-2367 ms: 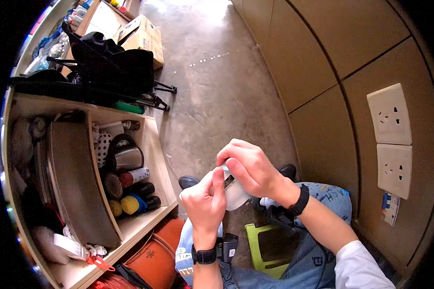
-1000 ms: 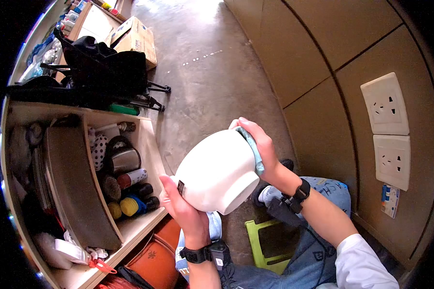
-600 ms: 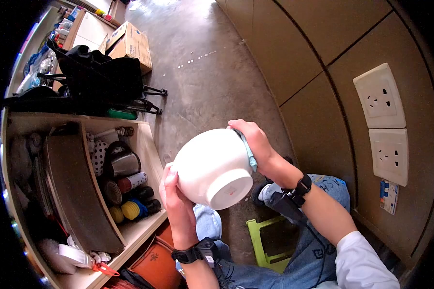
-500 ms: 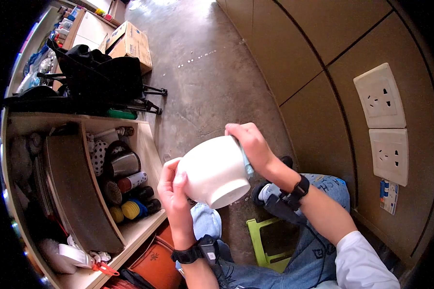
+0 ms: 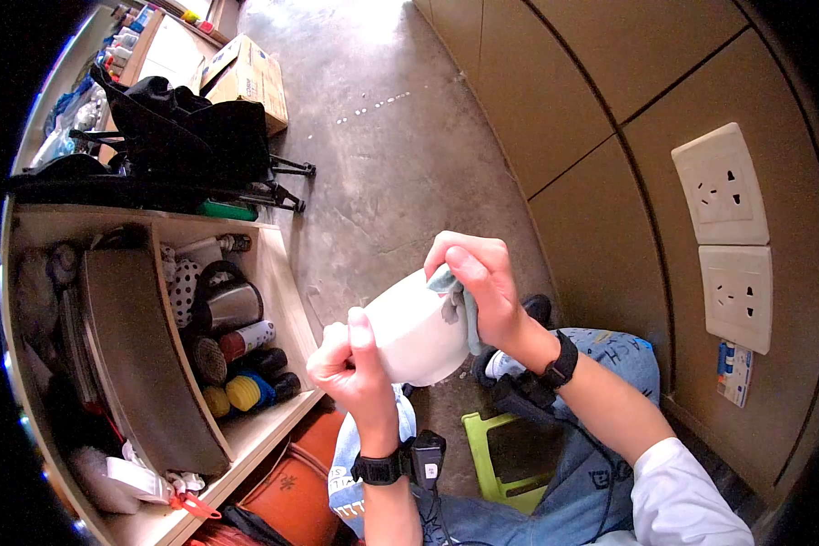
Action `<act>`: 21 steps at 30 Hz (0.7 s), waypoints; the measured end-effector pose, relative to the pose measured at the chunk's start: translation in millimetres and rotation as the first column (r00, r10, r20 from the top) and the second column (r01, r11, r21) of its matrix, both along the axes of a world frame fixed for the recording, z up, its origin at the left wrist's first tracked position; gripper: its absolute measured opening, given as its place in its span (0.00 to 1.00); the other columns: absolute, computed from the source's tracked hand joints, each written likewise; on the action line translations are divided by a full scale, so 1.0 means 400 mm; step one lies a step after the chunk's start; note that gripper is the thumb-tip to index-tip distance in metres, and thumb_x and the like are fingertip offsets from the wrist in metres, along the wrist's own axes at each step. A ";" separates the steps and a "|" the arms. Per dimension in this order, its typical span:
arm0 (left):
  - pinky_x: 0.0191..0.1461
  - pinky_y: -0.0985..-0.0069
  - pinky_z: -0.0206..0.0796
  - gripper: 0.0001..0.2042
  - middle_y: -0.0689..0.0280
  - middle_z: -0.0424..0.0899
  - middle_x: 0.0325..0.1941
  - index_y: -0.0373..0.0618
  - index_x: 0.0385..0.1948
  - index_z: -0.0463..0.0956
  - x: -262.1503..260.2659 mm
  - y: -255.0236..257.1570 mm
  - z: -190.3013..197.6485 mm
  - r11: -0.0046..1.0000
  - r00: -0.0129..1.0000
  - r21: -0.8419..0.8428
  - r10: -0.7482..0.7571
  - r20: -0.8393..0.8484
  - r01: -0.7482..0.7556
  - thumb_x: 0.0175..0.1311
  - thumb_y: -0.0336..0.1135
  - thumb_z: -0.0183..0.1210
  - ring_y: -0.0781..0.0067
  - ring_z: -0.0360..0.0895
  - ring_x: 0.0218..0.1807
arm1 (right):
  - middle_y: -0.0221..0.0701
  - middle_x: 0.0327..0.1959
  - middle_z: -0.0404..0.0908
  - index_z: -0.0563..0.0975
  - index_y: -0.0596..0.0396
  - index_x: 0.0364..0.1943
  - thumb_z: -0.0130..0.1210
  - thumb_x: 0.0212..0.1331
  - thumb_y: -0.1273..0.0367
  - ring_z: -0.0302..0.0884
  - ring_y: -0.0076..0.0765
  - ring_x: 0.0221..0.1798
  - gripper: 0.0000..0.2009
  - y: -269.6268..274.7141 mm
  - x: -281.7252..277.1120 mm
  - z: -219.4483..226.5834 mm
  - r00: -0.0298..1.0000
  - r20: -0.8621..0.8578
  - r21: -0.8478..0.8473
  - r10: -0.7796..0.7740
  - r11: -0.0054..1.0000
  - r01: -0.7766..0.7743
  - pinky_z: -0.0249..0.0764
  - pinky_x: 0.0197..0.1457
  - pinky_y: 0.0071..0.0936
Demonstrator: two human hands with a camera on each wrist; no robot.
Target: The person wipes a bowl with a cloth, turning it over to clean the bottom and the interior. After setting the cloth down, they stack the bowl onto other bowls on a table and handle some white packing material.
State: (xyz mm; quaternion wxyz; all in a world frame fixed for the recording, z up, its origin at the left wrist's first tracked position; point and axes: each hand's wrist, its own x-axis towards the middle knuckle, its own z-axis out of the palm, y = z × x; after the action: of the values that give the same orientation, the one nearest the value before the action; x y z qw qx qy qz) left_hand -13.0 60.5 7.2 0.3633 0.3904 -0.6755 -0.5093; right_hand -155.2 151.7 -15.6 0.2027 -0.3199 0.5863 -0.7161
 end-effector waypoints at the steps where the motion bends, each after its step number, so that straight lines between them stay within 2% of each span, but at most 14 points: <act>1: 0.28 0.75 0.40 0.22 0.75 0.59 0.15 0.39 0.13 0.61 0.001 -0.002 0.002 1.000 1.000 0.000 0.000 0.000 0.000 0.68 0.30 0.61 0.85 0.52 0.24 | 0.37 0.21 0.74 0.75 0.62 0.25 0.45 0.68 0.62 0.73 0.33 0.25 0.19 0.000 0.002 -0.003 1.000 0.006 -0.043 -0.028 0.999 0.029 0.66 0.30 0.31; 5: 0.28 0.76 0.43 0.24 0.75 0.62 0.14 0.40 0.10 0.61 0.006 -0.018 0.007 0.999 0.996 0.028 0.021 -0.089 -0.019 0.68 0.32 0.61 0.86 0.54 0.23 | 0.31 0.24 0.75 0.76 0.61 0.27 0.40 0.71 0.56 0.71 0.28 0.29 0.23 0.006 0.014 -0.011 0.988 0.151 -0.115 -0.017 0.993 0.034 0.64 0.35 0.25; 7: 0.26 0.78 0.43 0.25 0.76 0.64 0.14 0.45 0.09 0.61 0.007 -0.026 0.019 0.982 0.979 0.181 0.087 -0.183 -0.054 0.69 0.33 0.59 0.88 0.53 0.21 | 0.30 0.23 0.74 0.75 0.58 0.29 0.38 0.72 0.53 0.70 0.28 0.28 0.24 0.001 0.003 -0.025 0.978 0.208 -0.120 0.004 0.992 0.022 0.64 0.36 0.24; 9: 0.23 0.78 0.43 0.25 0.76 0.63 0.13 0.51 0.09 0.59 0.009 -0.040 0.029 0.973 0.968 0.232 0.070 -0.243 -0.012 0.71 0.35 0.58 0.88 0.53 0.18 | 0.31 0.23 0.73 0.73 0.56 0.30 0.39 0.72 0.51 0.70 0.29 0.29 0.23 -0.010 -0.019 -0.040 0.719 0.645 -0.443 0.258 0.893 0.077 0.67 0.36 0.26; 11: 0.20 0.78 0.45 0.23 0.76 0.64 0.12 0.55 0.11 0.63 0.025 -0.063 0.020 0.922 0.921 0.370 0.041 -0.387 0.114 0.72 0.42 0.54 0.84 0.57 0.15 | 0.32 0.24 0.73 0.73 0.55 0.32 0.38 0.73 0.50 0.71 0.31 0.30 0.23 0.000 -0.061 -0.043 0.641 0.661 -0.551 0.391 0.833 0.059 0.69 0.38 0.29; 12: 0.23 0.78 0.56 0.18 0.74 0.69 0.16 0.55 0.17 0.68 0.039 -0.076 0.025 0.881 0.898 0.420 -0.013 -0.439 0.218 0.72 0.44 0.52 0.82 0.66 0.19 | 0.32 0.25 0.73 0.73 0.55 0.32 0.38 0.73 0.50 0.71 0.31 0.32 0.23 0.001 -0.074 -0.040 0.569 0.721 -0.562 0.394 0.814 0.149 0.69 0.39 0.30; 13: 0.23 0.78 0.56 0.18 0.74 0.69 0.16 0.55 0.17 0.68 0.041 -0.076 0.027 0.881 0.898 0.419 -0.015 -0.439 0.219 0.72 0.44 0.52 0.82 0.66 0.19 | 0.33 0.27 0.74 0.74 0.55 0.32 0.38 0.73 0.51 0.72 0.32 0.33 0.23 0.003 -0.085 -0.039 0.492 0.773 -0.562 0.400 0.792 0.239 0.70 0.40 0.32; 14: 0.28 0.77 0.62 0.15 0.72 0.73 0.20 0.53 0.23 0.70 0.041 -0.075 0.036 0.815 0.903 0.558 0.114 -0.415 0.153 0.73 0.45 0.51 0.80 0.71 0.24 | 0.34 0.30 0.78 0.75 0.55 0.34 0.39 0.73 0.50 0.76 0.34 0.37 0.23 0.005 -0.092 -0.048 0.457 0.800 -0.543 0.389 0.794 0.274 0.73 0.44 0.34; 15: 0.32 0.77 0.69 0.13 0.70 0.76 0.24 0.51 0.29 0.72 0.038 -0.074 0.042 0.723 0.898 0.685 0.237 -0.370 0.091 0.74 0.45 0.50 0.77 0.76 0.28 | 0.34 0.30 0.78 0.75 0.55 0.34 0.39 0.73 0.50 0.76 0.34 0.37 0.23 0.004 -0.092 -0.042 0.457 0.800 -0.543 0.389 0.793 0.276 0.73 0.44 0.34; 16: 0.44 0.74 0.75 0.14 0.66 0.80 0.33 0.48 0.42 0.73 0.046 -0.074 0.047 0.733 0.918 0.657 0.118 -0.379 0.177 0.75 0.48 0.48 0.72 0.81 0.37 | 0.35 0.32 0.79 0.76 0.54 0.36 0.39 0.72 0.50 0.77 0.35 0.39 0.23 0.000 -0.089 -0.032 0.486 0.830 -0.440 0.274 0.858 0.267 0.73 0.46 0.34; 17: 0.44 0.74 0.75 0.14 0.66 0.80 0.33 0.48 0.42 0.73 0.032 -0.064 0.049 0.732 0.919 0.658 0.116 -0.377 0.178 0.75 0.48 0.48 0.72 0.81 0.37 | 0.36 0.34 0.81 0.76 0.54 0.37 0.39 0.72 0.50 0.79 0.36 0.41 0.23 -0.004 -0.086 -0.027 0.514 0.843 -0.328 0.157 0.908 0.261 0.74 0.49 0.34; 18: 0.40 0.75 0.73 0.16 0.67 0.79 0.29 0.49 0.35 0.74 -0.020 -0.039 0.082 0.751 0.945 0.660 0.232 -0.232 -0.022 0.73 0.50 0.48 0.74 0.80 0.33 | 0.36 0.38 0.82 0.76 0.54 0.40 0.38 0.73 0.51 0.80 0.35 0.44 0.22 -0.007 -0.084 -0.040 0.601 0.785 -0.309 0.146 0.935 0.176 0.75 0.51 0.33; 19: 0.36 0.77 0.72 0.19 0.68 0.78 0.25 0.50 0.27 0.74 -0.048 -0.026 0.099 0.745 0.932 0.630 0.351 -0.088 -0.220 0.72 0.53 0.49 0.76 0.79 0.30 | 0.36 0.38 0.82 0.76 0.54 0.40 0.38 0.73 0.51 0.80 0.35 0.44 0.22 -0.016 -0.072 -0.035 0.601 0.786 -0.307 0.144 0.935 0.178 0.75 0.51 0.33; 21: 0.37 0.76 0.72 0.16 0.67 0.80 0.29 0.50 0.31 0.75 -0.003 -0.058 0.045 0.713 0.948 0.693 0.281 -0.149 -0.102 0.72 0.51 0.51 0.77 0.79 0.32 | 0.35 0.40 0.82 0.76 0.53 0.43 0.38 0.74 0.52 0.79 0.32 0.43 0.21 -0.031 -0.035 -0.021 0.739 0.666 -0.218 0.104 0.974 0.060 0.74 0.50 0.29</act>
State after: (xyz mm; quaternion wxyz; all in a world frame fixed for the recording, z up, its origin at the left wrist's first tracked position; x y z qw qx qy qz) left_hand -14.1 37.3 25.3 0.3275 0.4984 -0.3490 -0.7229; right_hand -169.3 139.4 -23.8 0.3715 -0.0672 0.3844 -0.8424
